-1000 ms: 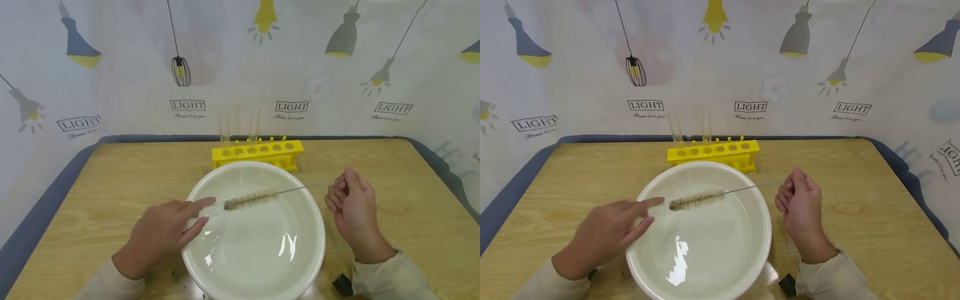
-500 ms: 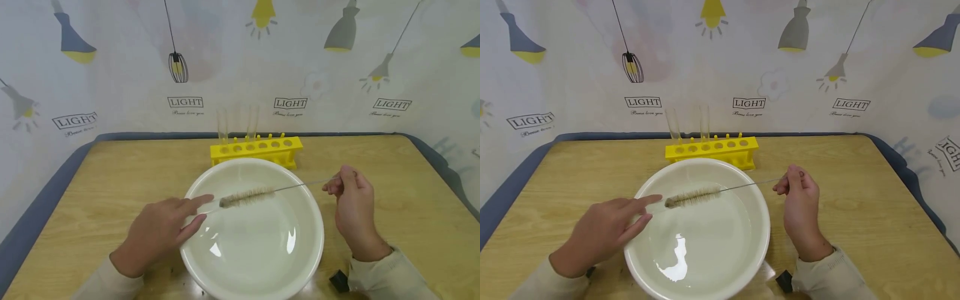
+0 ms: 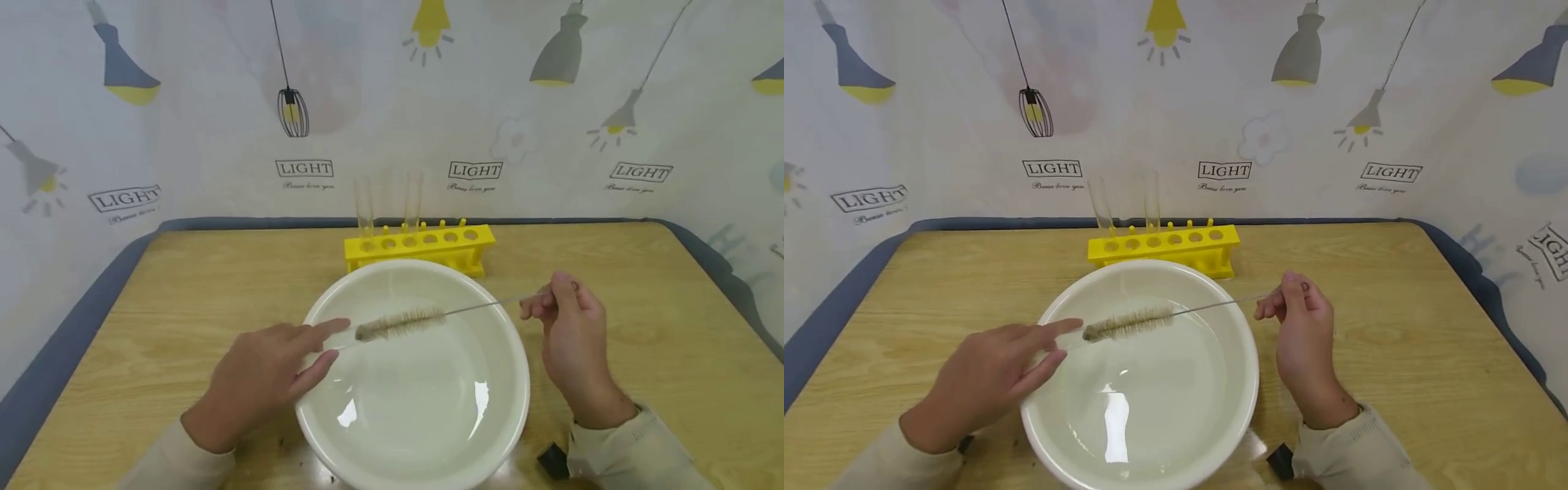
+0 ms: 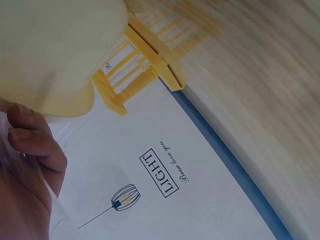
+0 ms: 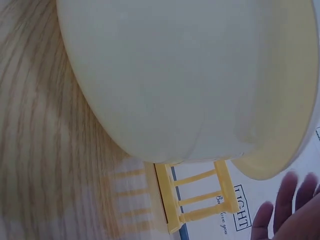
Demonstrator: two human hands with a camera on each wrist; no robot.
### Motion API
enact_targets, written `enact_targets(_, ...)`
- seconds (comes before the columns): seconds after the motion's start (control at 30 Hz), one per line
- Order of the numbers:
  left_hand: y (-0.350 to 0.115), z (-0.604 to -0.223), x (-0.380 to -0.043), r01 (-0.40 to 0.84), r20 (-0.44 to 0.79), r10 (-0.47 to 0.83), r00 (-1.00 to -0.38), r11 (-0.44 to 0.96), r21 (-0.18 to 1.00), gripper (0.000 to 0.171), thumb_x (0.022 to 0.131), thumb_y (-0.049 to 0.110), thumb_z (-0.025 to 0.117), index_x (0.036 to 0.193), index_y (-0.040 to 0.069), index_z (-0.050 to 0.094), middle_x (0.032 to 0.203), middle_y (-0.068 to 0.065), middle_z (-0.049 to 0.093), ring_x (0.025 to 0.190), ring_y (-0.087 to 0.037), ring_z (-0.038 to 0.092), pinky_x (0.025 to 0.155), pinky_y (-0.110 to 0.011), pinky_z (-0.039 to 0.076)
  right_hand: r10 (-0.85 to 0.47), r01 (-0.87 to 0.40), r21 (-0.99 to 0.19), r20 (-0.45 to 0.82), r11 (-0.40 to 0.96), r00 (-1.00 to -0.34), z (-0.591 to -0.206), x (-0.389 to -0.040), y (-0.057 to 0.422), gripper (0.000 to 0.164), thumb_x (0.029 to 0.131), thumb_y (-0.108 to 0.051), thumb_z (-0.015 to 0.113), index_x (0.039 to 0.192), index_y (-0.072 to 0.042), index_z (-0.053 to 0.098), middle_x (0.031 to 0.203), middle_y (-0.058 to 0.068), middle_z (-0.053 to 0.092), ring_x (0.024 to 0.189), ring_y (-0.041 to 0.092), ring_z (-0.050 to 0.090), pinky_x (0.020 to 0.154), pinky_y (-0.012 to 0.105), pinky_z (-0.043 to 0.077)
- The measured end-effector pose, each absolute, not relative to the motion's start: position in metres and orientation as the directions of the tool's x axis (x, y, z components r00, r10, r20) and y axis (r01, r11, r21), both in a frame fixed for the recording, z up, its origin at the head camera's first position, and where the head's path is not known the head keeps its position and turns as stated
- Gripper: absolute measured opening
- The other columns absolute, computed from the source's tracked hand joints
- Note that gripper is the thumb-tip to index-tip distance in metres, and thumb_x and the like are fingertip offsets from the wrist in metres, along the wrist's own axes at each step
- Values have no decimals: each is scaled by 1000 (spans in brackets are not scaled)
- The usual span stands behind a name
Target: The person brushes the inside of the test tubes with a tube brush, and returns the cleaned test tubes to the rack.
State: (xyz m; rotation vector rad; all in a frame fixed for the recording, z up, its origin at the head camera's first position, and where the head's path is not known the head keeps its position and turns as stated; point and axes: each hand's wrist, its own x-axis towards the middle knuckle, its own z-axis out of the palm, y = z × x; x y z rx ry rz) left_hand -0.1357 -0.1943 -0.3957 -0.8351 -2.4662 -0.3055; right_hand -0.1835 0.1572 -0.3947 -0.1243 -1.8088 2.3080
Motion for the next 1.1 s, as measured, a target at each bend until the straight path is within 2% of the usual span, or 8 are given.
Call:
enact_targets(0.1,-195,-394,-136,620,534,505,-678,783,48,34,90,39,50,122,31,58,73,8,67,60,-7,59,43,-19,37,210,-101,-968,52,-230,-976,-393,-185,157,34,93,-34,50,77,-4,48,83,7,62,86,24,61,82,29,51)
enact_targets(0.17,-194,-394,-136,617,535,505,-677,786,40,34,90,39,49,122,31,58,71,7,67,59,-7,58,43,-19,37,198,-106,-966,59,-235,-979,-393,-185,157,33,94,-32,49,78,-4,49,100,11,64,102,26,58,85,32,51)
enact_targets(0.27,-195,-395,-136,614,544,503,-672,789,29,34,91,39,48,122,30,58,71,6,67,58,-7,58,43,-21,38,176,-111,-961,67,-253,-982,-393,-187,157,31,94,-31,50,80,-3,50,112,14,63,111,29,54,85,35,51)
enact_targets(0.33,-195,-396,-137,616,546,504,-669,787,28,34,91,39,48,123,30,58,70,6,67,58,-8,58,43,-23,40,174,-103,-965,61,-242,-983,-394,-186,157,32,94,-33,50,80,-4,50,108,13,65,103,27,60,79,34,53)
enact_targets(0.4,-195,-397,-137,618,539,505,-674,785,36,34,91,39,49,123,30,58,71,7,67,59,-8,59,44,-22,40,178,-86,-969,45,-231,-983,-394,-184,158,33,93,-35,50,81,-4,50,98,11,69,89,25,65,71,34,55)
enact_targets(0.53,-195,-398,-136,615,520,505,-689,787,49,35,90,38,51,123,31,57,73,7,68,60,-7,59,44,-20,39,187,-67,-980,31,-188,-982,-395,-181,158,36,93,-39,49,83,-4,49,82,8,70,69,22,66,58,31,53)
enact_targets(0.8,-193,-398,-136,612,527,503,-685,790,42,34,90,38,51,123,32,57,74,8,68,60,-6,59,44,-20,38,213,-39,-987,4,-159,-977,-394,-181,157,36,93,-38,48,83,-3,48,67,4,53,55,17,51,47,26,44)
enact_targets(1.1,-194,-398,-136,601,507,499,-703,798,47,35,89,39,52,123,31,57,69,6,66,56,-7,54,44,-21,38,166,-45,-994,28,-102,-986,-393,-178,154,39,92,-41,49,84,-3,48,68,3,50,54,16,49,46,27,41)
